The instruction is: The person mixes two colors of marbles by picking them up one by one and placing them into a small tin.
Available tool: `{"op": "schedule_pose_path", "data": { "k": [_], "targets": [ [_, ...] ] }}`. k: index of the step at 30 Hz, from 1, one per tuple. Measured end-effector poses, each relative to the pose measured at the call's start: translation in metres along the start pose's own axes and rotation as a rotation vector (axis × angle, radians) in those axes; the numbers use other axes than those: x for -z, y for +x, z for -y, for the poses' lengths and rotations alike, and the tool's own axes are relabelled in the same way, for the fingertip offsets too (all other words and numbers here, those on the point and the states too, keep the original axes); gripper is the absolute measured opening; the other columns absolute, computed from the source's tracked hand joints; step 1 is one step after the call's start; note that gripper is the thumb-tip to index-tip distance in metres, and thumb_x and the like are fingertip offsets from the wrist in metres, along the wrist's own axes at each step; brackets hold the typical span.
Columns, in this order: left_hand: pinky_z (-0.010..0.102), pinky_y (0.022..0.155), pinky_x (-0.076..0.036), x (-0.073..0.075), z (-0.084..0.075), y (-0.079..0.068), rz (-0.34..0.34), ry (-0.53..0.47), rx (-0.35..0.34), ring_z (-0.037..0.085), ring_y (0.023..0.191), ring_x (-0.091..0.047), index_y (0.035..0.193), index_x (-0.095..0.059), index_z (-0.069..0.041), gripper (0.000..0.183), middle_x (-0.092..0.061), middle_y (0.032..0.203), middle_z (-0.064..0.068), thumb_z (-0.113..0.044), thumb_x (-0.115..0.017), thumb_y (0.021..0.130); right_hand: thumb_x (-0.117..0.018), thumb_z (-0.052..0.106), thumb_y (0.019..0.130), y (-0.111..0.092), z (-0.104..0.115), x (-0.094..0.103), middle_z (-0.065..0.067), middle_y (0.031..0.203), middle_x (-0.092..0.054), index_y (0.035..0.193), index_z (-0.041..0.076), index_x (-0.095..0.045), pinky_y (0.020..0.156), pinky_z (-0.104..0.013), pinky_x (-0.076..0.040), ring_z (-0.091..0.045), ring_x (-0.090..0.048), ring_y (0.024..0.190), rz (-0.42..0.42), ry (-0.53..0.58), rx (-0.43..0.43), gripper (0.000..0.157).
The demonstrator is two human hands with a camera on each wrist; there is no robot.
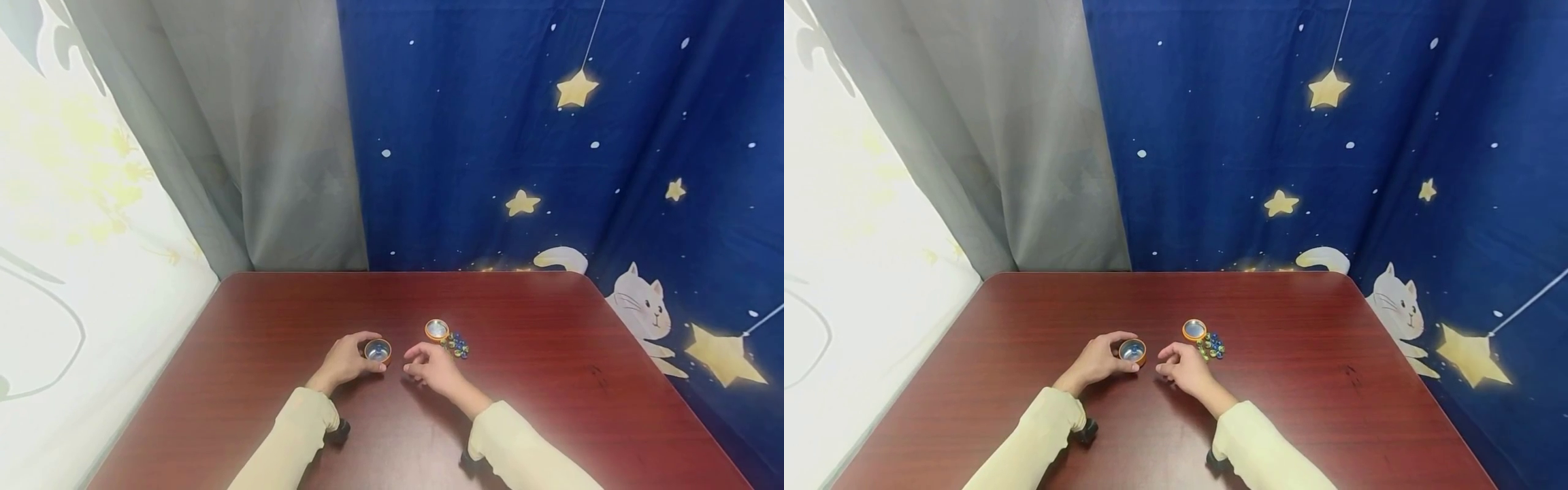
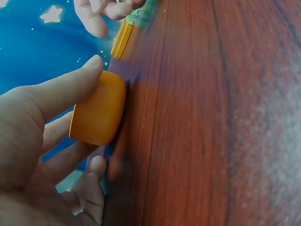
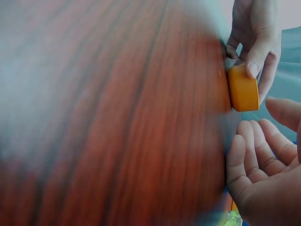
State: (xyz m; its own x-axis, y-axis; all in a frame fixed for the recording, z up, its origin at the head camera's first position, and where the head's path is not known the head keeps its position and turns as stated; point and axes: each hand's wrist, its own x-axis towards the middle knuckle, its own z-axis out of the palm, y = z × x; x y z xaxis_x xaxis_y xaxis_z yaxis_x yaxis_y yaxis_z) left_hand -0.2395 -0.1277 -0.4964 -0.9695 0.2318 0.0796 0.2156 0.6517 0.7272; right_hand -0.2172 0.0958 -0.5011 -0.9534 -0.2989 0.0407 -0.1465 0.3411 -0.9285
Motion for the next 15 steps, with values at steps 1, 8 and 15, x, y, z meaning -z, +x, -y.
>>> {"op": "schedule_pose_path", "data": {
  "k": [1, 8, 15],
  "targets": [
    [0.042, 0.081, -0.048, 0.0003, -0.0005, -0.0001, 0.0, 0.001, 0.0, 0.016, 0.088, -0.063, 0.118, -0.068, -0.018, 0.06, -0.069, 0.1, 0.0, -0.03, -0.092, 0.064, -0.072, 0.001, 0.083, -0.0008, -0.0002, 0.0006, -0.004, 0.069, -0.062, 0.099, -0.004, -0.065, 0.05, -0.032, -0.051, -0.019, -0.062, 0.059, 0.0, -0.004, 0.002, 0.019],
    [0.043, 0.081, -0.048, 0.001, -0.0008, -0.0001, -0.002, 0.003, -0.01, 0.017, 0.088, -0.062, 0.119, -0.068, -0.017, 0.062, -0.07, 0.1, 0.001, -0.031, -0.092, 0.063, -0.071, 0.001, 0.082, -0.0043, -0.0022, 0.004, -0.001, 0.069, -0.061, 0.101, -0.005, -0.065, 0.05, -0.03, -0.05, -0.019, -0.062, 0.059, 0.005, -0.027, 0.015, 0.021],
    [0.041, 0.081, -0.048, 0.0001, -0.0007, 0.0, 0.0, -0.002, 0.001, 0.016, 0.089, -0.062, 0.119, -0.068, -0.018, 0.062, -0.069, 0.1, 0.0, -0.03, -0.092, 0.064, -0.071, 0.0, 0.082, -0.0082, -0.0031, 0.008, -0.001, 0.071, -0.062, 0.102, -0.004, -0.065, 0.051, -0.031, -0.051, -0.021, -0.062, 0.06, 0.009, -0.048, 0.014, 0.021]
  ]
}}
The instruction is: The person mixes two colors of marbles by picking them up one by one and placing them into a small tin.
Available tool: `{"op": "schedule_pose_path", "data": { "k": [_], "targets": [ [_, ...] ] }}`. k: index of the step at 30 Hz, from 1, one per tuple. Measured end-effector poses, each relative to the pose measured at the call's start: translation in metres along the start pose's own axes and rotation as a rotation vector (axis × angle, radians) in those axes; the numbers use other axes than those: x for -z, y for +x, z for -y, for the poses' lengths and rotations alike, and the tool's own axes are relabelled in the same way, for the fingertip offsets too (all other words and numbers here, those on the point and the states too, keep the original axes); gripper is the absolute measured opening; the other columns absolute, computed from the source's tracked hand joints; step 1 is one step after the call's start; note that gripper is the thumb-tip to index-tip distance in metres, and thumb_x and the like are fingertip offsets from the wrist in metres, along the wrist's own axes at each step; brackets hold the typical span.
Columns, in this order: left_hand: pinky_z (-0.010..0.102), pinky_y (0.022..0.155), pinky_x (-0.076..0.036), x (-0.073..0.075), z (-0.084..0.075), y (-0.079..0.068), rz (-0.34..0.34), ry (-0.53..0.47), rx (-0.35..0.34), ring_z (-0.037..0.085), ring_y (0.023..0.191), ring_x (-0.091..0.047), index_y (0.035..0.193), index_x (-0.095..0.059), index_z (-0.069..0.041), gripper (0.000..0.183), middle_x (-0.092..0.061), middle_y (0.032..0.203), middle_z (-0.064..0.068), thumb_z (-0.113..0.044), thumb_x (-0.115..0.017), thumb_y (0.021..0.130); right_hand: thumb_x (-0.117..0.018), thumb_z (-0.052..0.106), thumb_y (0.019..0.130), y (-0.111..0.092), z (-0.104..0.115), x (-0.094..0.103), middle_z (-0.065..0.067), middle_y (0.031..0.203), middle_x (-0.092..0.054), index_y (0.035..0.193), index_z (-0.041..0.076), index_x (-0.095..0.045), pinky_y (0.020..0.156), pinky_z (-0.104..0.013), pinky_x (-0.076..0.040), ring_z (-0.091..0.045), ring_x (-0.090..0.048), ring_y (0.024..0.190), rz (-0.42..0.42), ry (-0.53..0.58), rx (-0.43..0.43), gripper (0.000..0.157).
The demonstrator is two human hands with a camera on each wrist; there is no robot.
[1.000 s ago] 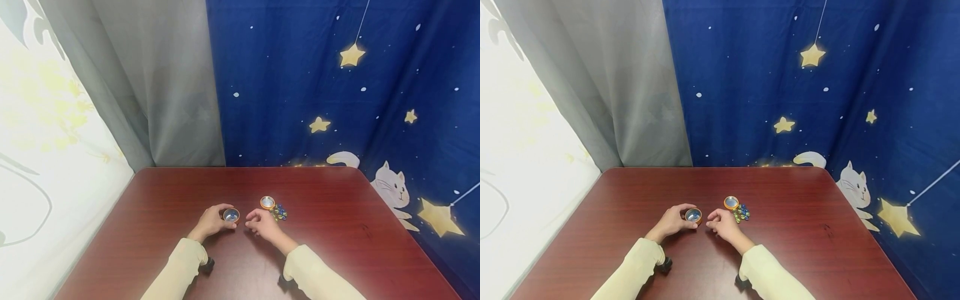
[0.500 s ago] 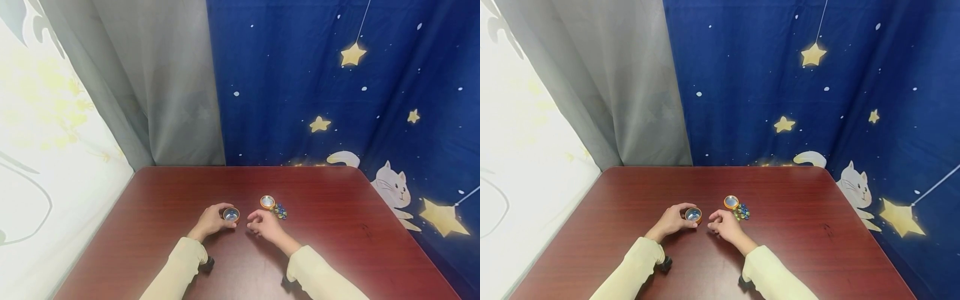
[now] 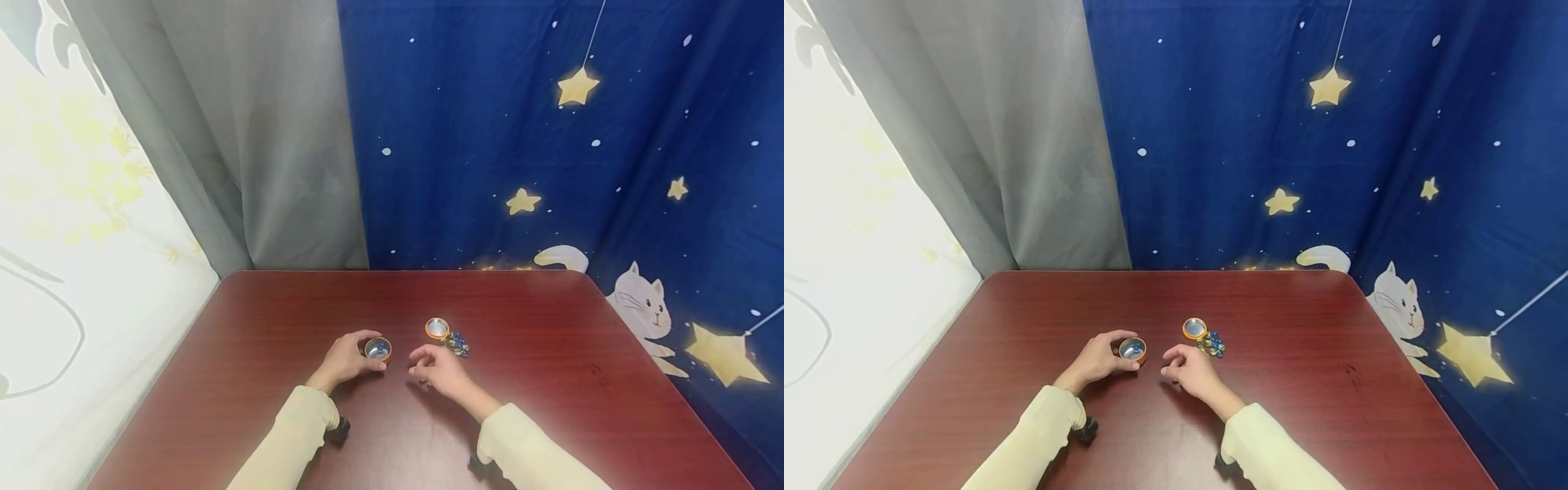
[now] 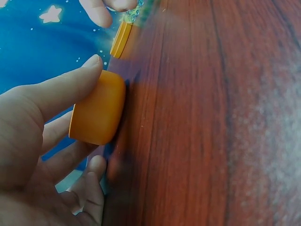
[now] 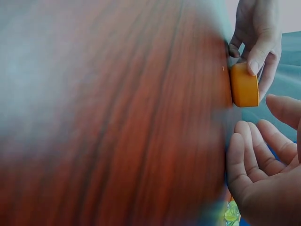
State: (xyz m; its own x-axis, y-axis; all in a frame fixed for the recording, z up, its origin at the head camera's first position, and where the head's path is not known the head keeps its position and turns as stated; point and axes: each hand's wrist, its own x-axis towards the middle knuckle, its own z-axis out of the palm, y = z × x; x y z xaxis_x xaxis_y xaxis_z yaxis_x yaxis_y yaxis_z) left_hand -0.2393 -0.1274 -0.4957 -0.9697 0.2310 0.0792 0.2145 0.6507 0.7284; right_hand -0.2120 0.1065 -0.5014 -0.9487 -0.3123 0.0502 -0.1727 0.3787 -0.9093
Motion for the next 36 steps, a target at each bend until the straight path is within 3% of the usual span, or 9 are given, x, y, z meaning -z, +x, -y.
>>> {"op": "schedule_pose_path", "data": {
  "k": [21, 36],
  "targets": [
    [0.045, 0.085, -0.046, 0.001, 0.001, -0.001, 0.0, 0.016, -0.001, 0.017, 0.093, -0.062, 0.12, -0.068, -0.019, 0.062, -0.069, 0.104, -0.001, -0.032, -0.091, 0.064, -0.073, 0.001, 0.081, -0.013, -0.002, 0.012, -0.001, 0.072, -0.061, 0.103, -0.004, -0.065, 0.051, -0.033, -0.051, -0.021, -0.062, 0.059, -0.025, -0.023, -0.003, 0.024],
    [0.045, 0.084, -0.046, 0.003, 0.002, 0.0, -0.001, 0.021, -0.001, 0.017, 0.092, -0.061, 0.119, -0.068, -0.021, 0.062, -0.069, 0.102, -0.001, -0.033, -0.092, 0.062, -0.079, 0.007, 0.078, -0.019, 0.0, 0.017, -0.007, 0.089, -0.062, 0.102, 0.005, -0.068, 0.057, -0.027, -0.048, -0.012, -0.059, 0.064, -0.121, -0.21, 0.031, 0.027]
  ]
}}
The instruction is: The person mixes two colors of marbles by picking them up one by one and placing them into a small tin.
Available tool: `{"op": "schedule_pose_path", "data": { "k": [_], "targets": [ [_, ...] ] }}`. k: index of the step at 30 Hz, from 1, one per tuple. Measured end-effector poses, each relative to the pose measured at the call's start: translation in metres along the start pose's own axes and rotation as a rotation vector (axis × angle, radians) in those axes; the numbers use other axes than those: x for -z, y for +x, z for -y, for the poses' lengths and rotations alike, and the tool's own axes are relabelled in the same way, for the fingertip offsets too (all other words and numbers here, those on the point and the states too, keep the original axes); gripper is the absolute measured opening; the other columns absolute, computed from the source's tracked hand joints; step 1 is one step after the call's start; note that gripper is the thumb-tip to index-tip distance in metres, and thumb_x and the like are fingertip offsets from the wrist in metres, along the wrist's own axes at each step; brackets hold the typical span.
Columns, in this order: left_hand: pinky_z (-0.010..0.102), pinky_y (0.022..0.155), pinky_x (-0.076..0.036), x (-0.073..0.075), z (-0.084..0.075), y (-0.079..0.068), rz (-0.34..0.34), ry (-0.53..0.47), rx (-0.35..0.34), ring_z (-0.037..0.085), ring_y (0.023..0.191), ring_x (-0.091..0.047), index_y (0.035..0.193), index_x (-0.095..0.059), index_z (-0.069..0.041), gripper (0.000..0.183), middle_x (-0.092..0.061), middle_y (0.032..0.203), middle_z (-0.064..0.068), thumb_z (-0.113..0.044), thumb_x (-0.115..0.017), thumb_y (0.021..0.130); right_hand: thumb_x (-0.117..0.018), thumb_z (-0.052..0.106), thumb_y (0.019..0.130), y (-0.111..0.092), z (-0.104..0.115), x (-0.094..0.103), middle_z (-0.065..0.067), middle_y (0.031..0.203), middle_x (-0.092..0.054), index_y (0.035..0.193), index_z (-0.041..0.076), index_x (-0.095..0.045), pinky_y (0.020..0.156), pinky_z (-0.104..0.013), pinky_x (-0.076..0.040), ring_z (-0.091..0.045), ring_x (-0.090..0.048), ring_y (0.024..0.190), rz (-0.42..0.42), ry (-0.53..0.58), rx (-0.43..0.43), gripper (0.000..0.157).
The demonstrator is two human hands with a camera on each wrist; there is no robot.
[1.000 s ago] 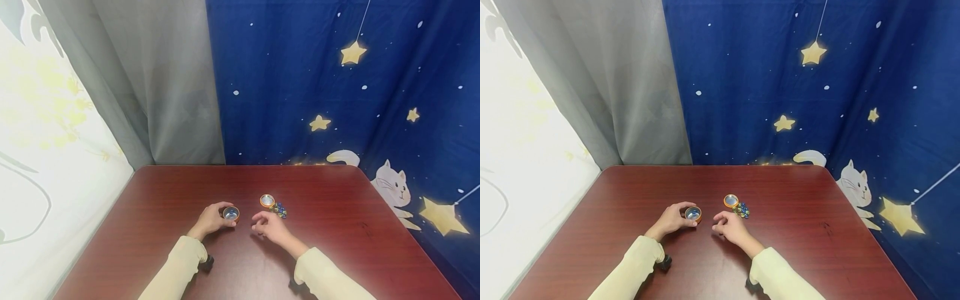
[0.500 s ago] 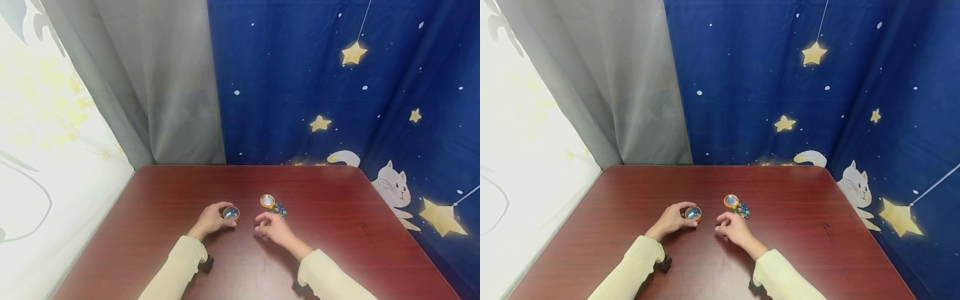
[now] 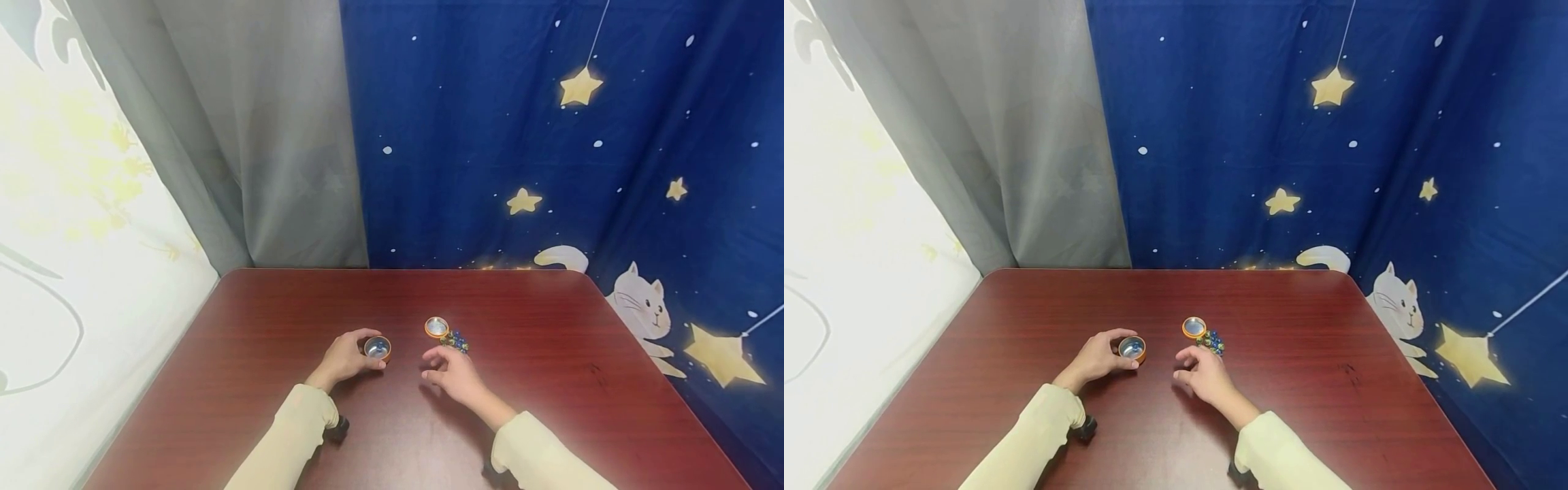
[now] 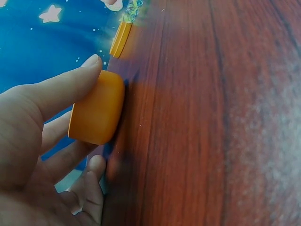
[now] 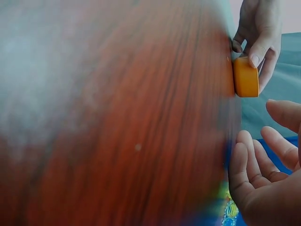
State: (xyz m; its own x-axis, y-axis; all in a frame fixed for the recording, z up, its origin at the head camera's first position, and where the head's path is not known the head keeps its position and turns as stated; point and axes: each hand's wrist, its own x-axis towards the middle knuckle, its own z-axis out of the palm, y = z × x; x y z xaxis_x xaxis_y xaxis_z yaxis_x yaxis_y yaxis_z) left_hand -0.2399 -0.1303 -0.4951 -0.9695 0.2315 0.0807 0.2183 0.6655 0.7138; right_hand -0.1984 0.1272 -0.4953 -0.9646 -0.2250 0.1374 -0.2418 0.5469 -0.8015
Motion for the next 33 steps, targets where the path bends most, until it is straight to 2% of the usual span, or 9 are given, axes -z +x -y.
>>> {"op": "schedule_pose_path", "data": {
  "k": [8, 15, 18, 25, 33],
  "targets": [
    [0.044, 0.084, -0.046, 0.0, 0.001, 0.0, 0.013, -0.005, 0.0, 0.016, 0.092, -0.061, 0.12, -0.067, -0.021, 0.062, -0.069, 0.103, -0.002, -0.033, -0.091, 0.064, -0.081, 0.007, 0.076, -0.002, -0.004, 0.002, -0.003, 0.082, -0.059, 0.1, 0.008, -0.068, 0.052, -0.027, -0.046, -0.009, -0.057, 0.059, -0.053, -0.053, -0.003, 0.027],
    [0.044, 0.084, -0.046, -0.001, 0.002, 0.0, 0.011, -0.001, 0.011, 0.015, 0.091, -0.061, 0.12, -0.067, -0.022, 0.062, -0.068, 0.102, -0.003, -0.033, -0.091, 0.064, -0.081, 0.011, 0.074, -0.003, -0.008, 0.005, 0.007, 0.069, -0.056, 0.095, 0.011, -0.069, 0.062, -0.032, -0.044, -0.008, -0.053, 0.061, -0.108, -0.158, -0.023, 0.025],
    [0.044, 0.084, -0.046, -0.002, 0.002, 0.0, 0.01, -0.001, 0.009, 0.015, 0.091, -0.06, 0.121, -0.067, -0.022, 0.062, -0.068, 0.103, -0.003, -0.034, -0.091, 0.065, -0.081, 0.013, 0.075, -0.003, -0.01, 0.007, 0.008, 0.065, -0.055, 0.095, 0.011, -0.069, 0.061, -0.033, -0.043, -0.008, -0.052, 0.059, -0.123, -0.188, -0.036, 0.024],
    [0.044, 0.083, -0.046, -0.002, 0.001, -0.001, 0.008, -0.005, 0.0, 0.016, 0.09, -0.06, 0.121, -0.067, -0.021, 0.063, -0.068, 0.103, -0.002, -0.033, -0.091, 0.064, -0.081, 0.016, 0.076, -0.003, -0.011, 0.011, 0.009, 0.062, -0.056, 0.098, 0.011, -0.069, 0.061, -0.034, -0.044, -0.007, -0.053, 0.056, -0.121, -0.204, -0.078, 0.026],
    [0.044, 0.082, -0.046, 0.0, 0.002, -0.001, 0.008, 0.004, -0.003, 0.016, 0.089, -0.06, 0.12, -0.067, -0.021, 0.063, -0.068, 0.103, -0.001, -0.033, -0.091, 0.064, -0.08, 0.018, 0.076, -0.001, -0.012, 0.014, 0.009, 0.065, -0.058, 0.098, 0.012, -0.07, 0.062, -0.035, -0.044, -0.009, -0.053, 0.059, -0.127, -0.237, -0.121, 0.026]
  ]
}}
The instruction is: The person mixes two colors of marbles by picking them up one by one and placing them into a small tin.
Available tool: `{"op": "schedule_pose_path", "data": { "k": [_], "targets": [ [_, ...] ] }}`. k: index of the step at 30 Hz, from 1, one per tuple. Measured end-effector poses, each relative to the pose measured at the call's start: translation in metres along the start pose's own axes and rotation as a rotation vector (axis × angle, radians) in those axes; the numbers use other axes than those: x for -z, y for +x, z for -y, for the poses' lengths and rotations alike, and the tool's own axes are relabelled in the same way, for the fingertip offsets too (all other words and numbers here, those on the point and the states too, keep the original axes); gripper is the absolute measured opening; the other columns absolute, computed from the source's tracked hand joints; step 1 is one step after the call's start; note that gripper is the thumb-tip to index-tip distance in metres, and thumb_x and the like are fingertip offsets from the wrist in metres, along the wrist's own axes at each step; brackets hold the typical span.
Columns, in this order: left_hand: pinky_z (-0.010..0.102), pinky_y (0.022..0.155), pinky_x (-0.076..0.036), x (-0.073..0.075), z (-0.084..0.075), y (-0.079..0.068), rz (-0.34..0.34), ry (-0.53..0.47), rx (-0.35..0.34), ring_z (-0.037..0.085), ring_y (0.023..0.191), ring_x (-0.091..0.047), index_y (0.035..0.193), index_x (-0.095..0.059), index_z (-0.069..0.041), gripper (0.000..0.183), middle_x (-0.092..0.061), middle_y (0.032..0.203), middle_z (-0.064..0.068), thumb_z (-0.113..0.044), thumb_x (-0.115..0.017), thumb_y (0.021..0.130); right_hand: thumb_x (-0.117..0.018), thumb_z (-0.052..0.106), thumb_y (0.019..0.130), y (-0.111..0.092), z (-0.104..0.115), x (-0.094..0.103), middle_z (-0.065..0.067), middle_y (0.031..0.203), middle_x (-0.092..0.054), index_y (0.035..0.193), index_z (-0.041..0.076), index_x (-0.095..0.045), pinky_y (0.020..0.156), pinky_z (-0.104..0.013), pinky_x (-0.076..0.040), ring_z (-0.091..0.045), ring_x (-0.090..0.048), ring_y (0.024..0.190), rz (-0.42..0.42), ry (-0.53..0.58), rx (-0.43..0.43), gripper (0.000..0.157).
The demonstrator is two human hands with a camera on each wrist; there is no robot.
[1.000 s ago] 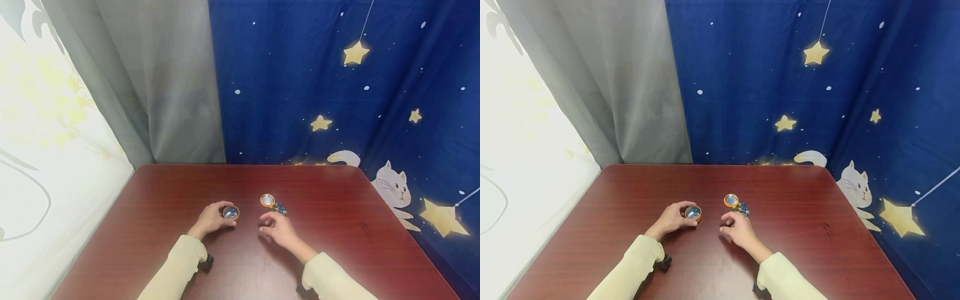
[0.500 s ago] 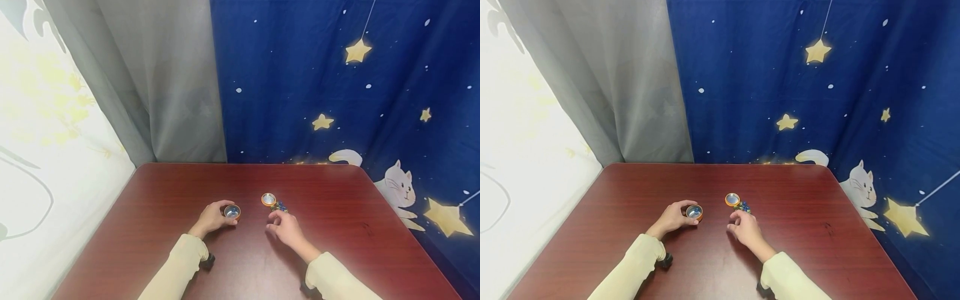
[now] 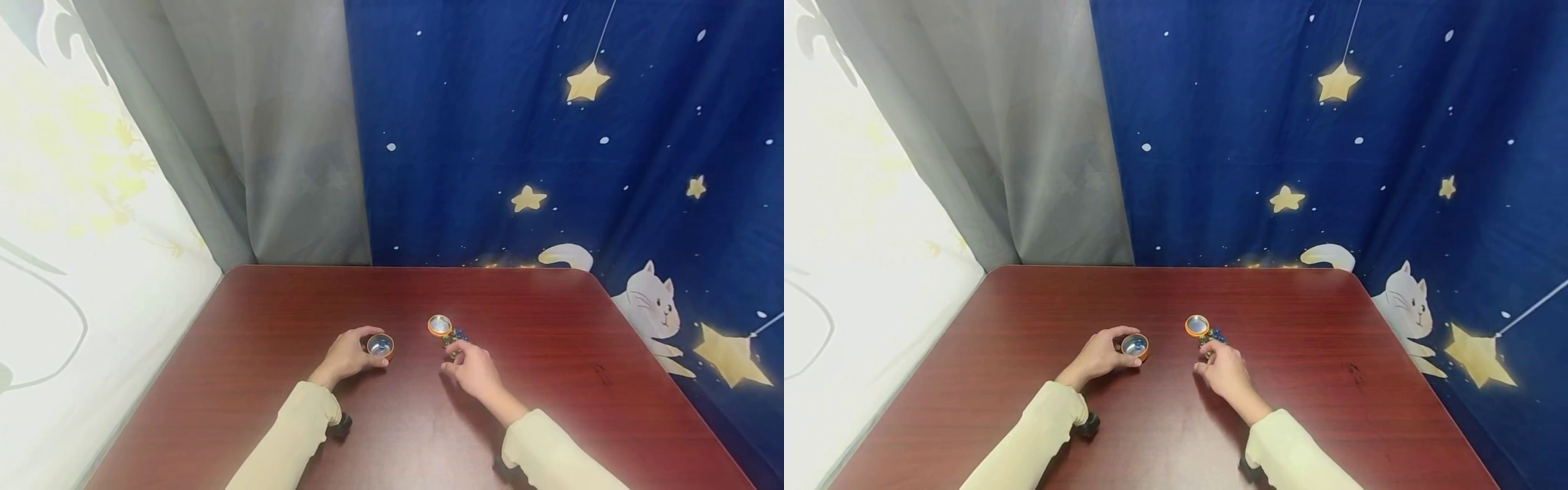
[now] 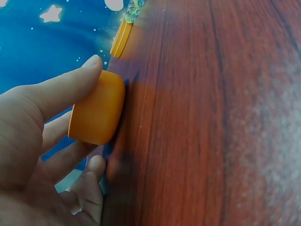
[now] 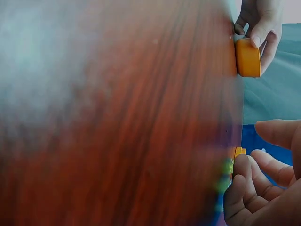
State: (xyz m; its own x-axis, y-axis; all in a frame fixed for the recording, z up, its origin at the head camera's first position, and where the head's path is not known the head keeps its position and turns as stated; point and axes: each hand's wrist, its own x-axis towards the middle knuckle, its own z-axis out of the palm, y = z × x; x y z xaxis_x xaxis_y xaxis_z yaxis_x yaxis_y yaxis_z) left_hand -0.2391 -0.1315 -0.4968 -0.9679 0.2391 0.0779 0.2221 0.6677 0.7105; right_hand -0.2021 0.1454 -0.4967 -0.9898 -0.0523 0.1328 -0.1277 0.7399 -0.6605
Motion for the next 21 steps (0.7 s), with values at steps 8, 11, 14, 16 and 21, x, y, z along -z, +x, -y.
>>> {"op": "schedule_pose_path", "data": {
  "k": [8, 11, 14, 16, 21],
  "targets": [
    [0.045, 0.083, -0.046, -0.0008, 0.0002, 0.0004, -0.009, 0.003, 0.005, 0.016, 0.09, -0.06, 0.12, -0.068, -0.021, 0.063, -0.068, 0.103, -0.001, -0.033, -0.092, 0.063, -0.079, 0.019, 0.077, 0.0041, -0.0045, 0.001, 0.008, 0.067, -0.059, 0.1, 0.014, -0.07, 0.058, -0.034, -0.043, -0.01, -0.054, 0.059, 0.004, -0.006, -0.061, 0.026],
    [0.045, 0.083, -0.046, -0.0006, -0.0002, 0.0006, -0.012, 0.004, 0.005, 0.017, 0.091, -0.06, 0.119, -0.068, -0.021, 0.063, -0.068, 0.103, -0.001, -0.033, -0.092, 0.063, -0.078, 0.02, 0.077, 0.0052, -0.0054, 0.0014, 0.007, 0.066, -0.059, 0.1, 0.014, -0.069, 0.056, -0.034, -0.042, -0.011, -0.053, 0.058, 0.003, -0.011, -0.064, 0.025],
    [0.045, 0.083, -0.046, -0.0006, -0.0002, 0.0007, -0.015, 0.005, 0.003, 0.017, 0.091, -0.06, 0.119, -0.068, -0.021, 0.062, -0.068, 0.102, -0.002, -0.034, -0.092, 0.063, -0.078, 0.02, 0.077, 0.0062, -0.0057, 0.0018, 0.007, 0.065, -0.059, 0.1, 0.014, -0.069, 0.057, -0.034, -0.042, -0.011, -0.053, 0.058, 0.002, -0.015, -0.067, 0.025],
    [0.044, 0.083, -0.046, -0.0008, 0.0005, 0.0011, -0.014, 0.007, 0.002, 0.016, 0.09, -0.06, 0.119, -0.068, -0.022, 0.062, -0.068, 0.102, -0.002, -0.034, -0.092, 0.063, -0.078, 0.02, 0.077, 0.0068, -0.0057, 0.002, 0.008, 0.064, -0.059, 0.099, 0.013, -0.069, 0.057, -0.034, -0.042, -0.011, -0.053, 0.058, 0.003, -0.015, -0.07, 0.025],
    [0.044, 0.082, -0.046, -0.0009, 0.0015, 0.0015, -0.011, 0.006, 0.0, 0.016, 0.09, -0.06, 0.119, -0.068, -0.022, 0.063, -0.068, 0.102, -0.002, -0.035, -0.092, 0.062, -0.078, 0.021, 0.078, 0.0082, -0.0053, 0.0019, 0.008, 0.063, -0.059, 0.099, 0.013, -0.068, 0.058, -0.034, -0.043, -0.01, -0.054, 0.057, 0.009, -0.011, -0.085, 0.024]
  ]
}}
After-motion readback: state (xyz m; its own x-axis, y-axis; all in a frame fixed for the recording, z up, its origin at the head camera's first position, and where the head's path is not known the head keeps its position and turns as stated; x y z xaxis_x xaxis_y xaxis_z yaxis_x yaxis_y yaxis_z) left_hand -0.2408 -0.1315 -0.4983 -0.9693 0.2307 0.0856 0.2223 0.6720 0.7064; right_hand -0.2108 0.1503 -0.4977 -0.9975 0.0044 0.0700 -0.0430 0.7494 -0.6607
